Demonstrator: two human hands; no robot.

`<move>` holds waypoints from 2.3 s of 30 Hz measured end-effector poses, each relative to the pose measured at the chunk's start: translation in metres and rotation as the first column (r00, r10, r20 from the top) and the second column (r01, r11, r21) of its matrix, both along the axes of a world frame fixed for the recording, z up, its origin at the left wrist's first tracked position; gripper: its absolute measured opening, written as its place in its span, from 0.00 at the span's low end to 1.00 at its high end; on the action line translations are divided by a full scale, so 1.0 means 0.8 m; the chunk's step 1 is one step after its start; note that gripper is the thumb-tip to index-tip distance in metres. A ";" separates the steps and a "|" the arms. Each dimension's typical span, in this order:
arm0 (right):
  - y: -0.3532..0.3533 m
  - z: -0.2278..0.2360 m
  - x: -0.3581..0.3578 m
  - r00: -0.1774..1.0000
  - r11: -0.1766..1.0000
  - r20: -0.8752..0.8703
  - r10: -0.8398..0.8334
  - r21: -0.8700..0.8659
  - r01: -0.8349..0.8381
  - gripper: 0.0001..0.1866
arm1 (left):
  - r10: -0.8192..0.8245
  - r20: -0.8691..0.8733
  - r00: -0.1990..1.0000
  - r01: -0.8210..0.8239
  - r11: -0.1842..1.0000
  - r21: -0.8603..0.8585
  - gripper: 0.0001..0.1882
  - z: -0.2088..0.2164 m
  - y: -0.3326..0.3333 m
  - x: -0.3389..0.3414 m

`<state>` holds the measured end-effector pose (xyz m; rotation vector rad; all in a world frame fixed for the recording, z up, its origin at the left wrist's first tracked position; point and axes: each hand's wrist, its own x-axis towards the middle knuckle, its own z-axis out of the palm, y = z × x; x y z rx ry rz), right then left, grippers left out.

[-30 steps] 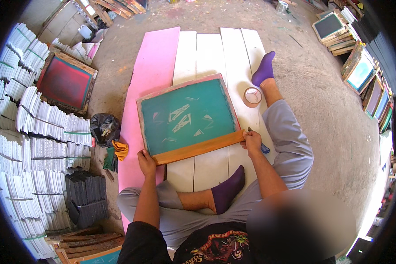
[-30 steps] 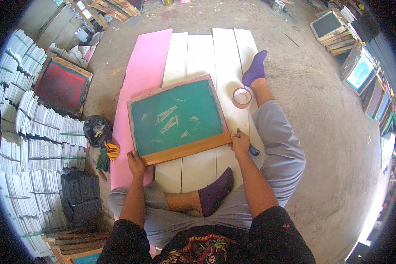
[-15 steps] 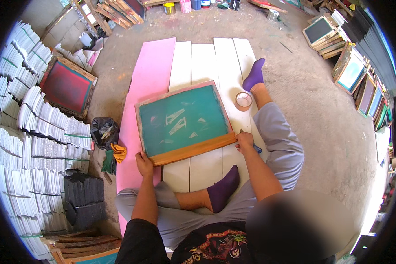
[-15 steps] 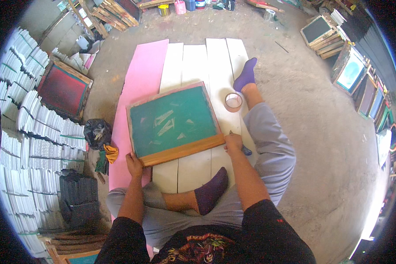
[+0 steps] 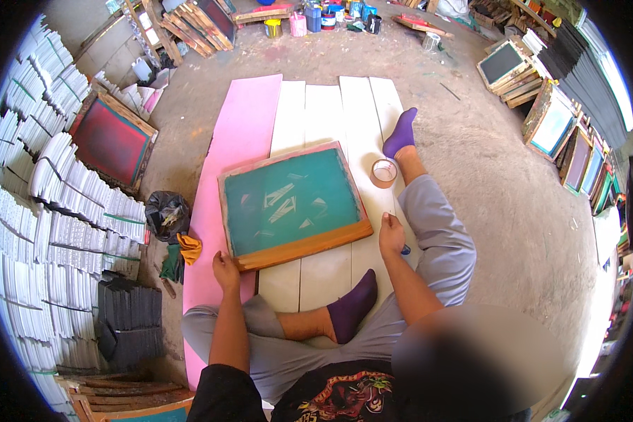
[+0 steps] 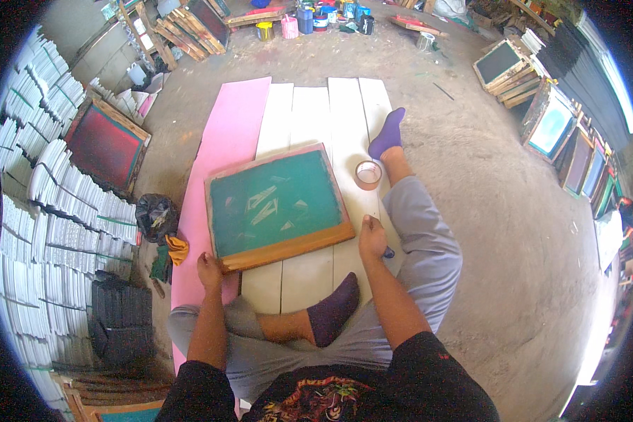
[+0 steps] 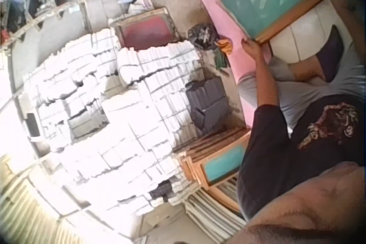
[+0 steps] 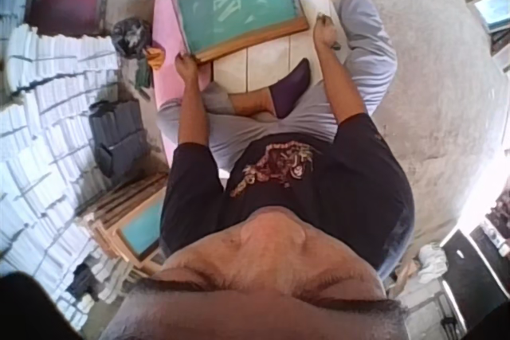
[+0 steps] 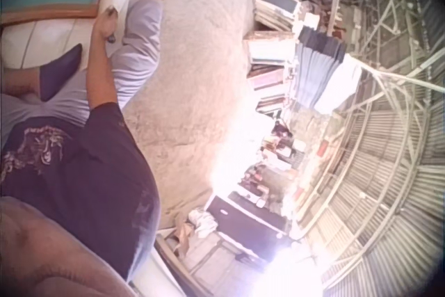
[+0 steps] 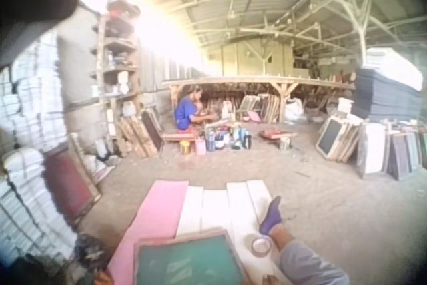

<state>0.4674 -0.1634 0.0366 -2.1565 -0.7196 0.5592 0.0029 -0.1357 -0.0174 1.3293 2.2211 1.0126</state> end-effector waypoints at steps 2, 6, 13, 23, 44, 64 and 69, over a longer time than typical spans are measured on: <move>-0.003 -0.015 -0.012 0.997 0.973 -0.008 0.082 0.217 -0.078 0.25 | -0.011 0.122 0.992 0.012 1.000 0.000 0.27 0.011 -0.007 0.001; -0.006 -0.034 -0.027 0.973 0.888 -0.098 0.207 0.436 -0.145 0.29 | -0.089 0.092 0.992 0.082 0.993 0.082 0.28 0.014 -0.021 0.016; -0.002 -0.032 -0.017 0.990 0.941 0.093 0.111 0.312 -0.134 0.26 | -0.069 0.073 0.995 0.062 0.993 0.096 0.28 0.022 -0.021 0.021; 0.025 -0.050 0.009 0.920 0.997 -0.391 -0.003 -0.067 -0.025 0.16 | 0.036 0.224 0.974 -0.040 0.999 0.011 0.27 -0.017 -0.012 0.003; 0.026 -0.066 0.040 0.864 0.991 -0.488 -0.125 -0.021 0.131 0.14 | -0.515 -0.430 0.742 0.597 0.799 0.073 0.23 0.075 -0.004 0.176; 0.018 0.199 -0.051 0.841 0.766 0.185 0.508 0.348 -0.540 0.07 | -0.633 0.326 0.702 0.620 0.769 0.160 0.27 0.188 0.022 0.126; 0.009 0.323 -0.107 0.707 0.595 0.180 0.684 0.424 -0.683 0.05 | -0.845 0.501 0.188 0.794 0.431 0.429 0.30 0.281 0.052 0.207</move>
